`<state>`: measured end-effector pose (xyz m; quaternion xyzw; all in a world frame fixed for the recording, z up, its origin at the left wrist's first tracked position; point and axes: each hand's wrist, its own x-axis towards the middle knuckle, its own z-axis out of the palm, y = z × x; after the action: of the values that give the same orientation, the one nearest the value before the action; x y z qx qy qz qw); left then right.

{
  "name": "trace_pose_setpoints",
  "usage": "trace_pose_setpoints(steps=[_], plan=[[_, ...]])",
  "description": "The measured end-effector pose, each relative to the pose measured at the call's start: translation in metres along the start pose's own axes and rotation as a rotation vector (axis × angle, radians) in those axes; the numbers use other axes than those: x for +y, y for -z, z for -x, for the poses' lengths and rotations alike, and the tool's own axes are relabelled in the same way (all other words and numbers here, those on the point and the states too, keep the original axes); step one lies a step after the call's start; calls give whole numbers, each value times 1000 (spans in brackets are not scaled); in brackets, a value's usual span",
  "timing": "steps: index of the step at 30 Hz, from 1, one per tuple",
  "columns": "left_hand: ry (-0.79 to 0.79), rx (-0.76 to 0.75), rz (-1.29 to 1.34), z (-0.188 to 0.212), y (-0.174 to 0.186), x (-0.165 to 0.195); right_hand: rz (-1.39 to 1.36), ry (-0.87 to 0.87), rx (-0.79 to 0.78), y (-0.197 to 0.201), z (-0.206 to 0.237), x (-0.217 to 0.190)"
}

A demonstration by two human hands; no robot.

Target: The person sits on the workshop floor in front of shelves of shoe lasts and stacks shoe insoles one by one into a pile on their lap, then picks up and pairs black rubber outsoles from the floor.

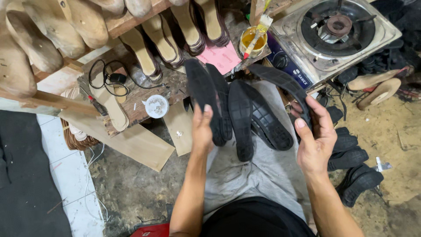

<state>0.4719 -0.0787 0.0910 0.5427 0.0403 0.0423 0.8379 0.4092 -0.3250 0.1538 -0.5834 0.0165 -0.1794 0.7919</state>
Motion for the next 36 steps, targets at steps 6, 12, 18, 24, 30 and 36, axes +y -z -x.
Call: trace_pose_setpoints(steps=[6, 12, 18, 24, 30, 36], plan=[[-37, -111, 380, -3, 9, 29, 20, 5, -13, -13, 3, 3], [195, -231, 508, -3, 17, 48, 66, 68, -80, -33, 8, -4], [155, -312, 531, 8, 6, 38, 131, 160, -133, -49, 7, -9], [130, -328, 567, 10, -14, 21, 167, 266, -148, -62, 19, -5], [147, -414, 684, 6, -37, 16, 436, 99, -373, -76, 24, 13], [159, -348, 712, 1, -53, 26, 296, 89, -402, -75, 20, 18]])
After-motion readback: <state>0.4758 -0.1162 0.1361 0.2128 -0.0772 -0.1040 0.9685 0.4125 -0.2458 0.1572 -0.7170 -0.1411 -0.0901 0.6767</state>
